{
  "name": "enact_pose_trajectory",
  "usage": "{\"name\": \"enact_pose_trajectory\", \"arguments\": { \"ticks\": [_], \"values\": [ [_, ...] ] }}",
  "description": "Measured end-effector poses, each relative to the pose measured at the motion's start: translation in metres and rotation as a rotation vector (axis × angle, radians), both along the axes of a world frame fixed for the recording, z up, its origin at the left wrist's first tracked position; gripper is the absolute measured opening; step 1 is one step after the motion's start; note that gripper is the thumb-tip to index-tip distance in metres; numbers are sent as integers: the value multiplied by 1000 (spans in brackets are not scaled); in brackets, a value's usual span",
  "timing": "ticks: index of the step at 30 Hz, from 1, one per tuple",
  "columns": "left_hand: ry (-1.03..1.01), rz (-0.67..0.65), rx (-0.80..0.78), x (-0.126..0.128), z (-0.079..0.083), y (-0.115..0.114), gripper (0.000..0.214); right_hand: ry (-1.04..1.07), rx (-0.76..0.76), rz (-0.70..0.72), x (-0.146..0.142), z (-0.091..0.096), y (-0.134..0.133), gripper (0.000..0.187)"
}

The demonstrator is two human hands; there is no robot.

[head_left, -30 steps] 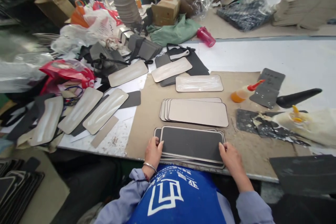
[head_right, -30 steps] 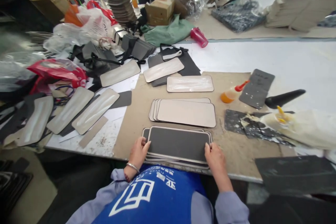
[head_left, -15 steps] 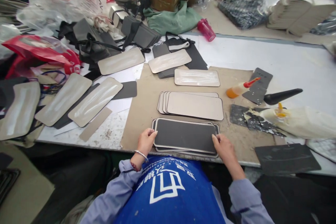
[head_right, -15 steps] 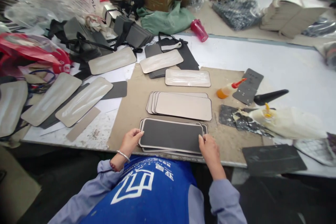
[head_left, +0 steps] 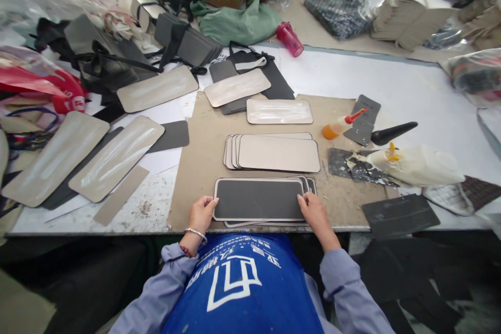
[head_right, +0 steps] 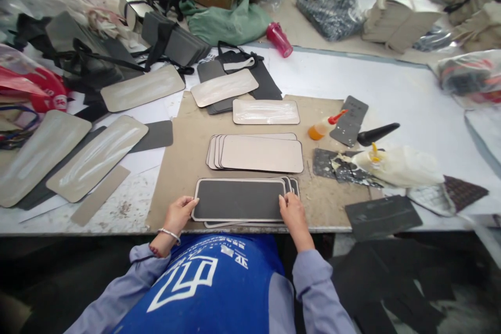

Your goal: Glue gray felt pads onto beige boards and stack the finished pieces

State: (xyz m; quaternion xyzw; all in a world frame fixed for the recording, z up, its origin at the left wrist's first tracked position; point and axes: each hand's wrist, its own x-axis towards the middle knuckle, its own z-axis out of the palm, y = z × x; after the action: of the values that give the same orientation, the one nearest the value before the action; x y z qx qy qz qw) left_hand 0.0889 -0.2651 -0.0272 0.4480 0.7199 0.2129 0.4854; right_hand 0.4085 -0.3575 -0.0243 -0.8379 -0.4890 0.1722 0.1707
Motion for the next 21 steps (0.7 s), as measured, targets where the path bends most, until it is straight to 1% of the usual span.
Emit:
{"name": "enact_pose_trajectory", "arguments": {
  "ticks": [5,10,15,21],
  "values": [
    [24,-20,-14,0,1,1,38,-60,10,0,-3,-4,0,28],
    [59,-33,27,2,1,1,38,-117,-10,-7,-4,-6,2,24],
    [74,-36,39,2,3,1,38,-122,-36,-15,-5,-5,2,22],
    [108,-37,33,6,6,1,31,-114,-1,-7,-4,-8,3,22]
  ]
}}
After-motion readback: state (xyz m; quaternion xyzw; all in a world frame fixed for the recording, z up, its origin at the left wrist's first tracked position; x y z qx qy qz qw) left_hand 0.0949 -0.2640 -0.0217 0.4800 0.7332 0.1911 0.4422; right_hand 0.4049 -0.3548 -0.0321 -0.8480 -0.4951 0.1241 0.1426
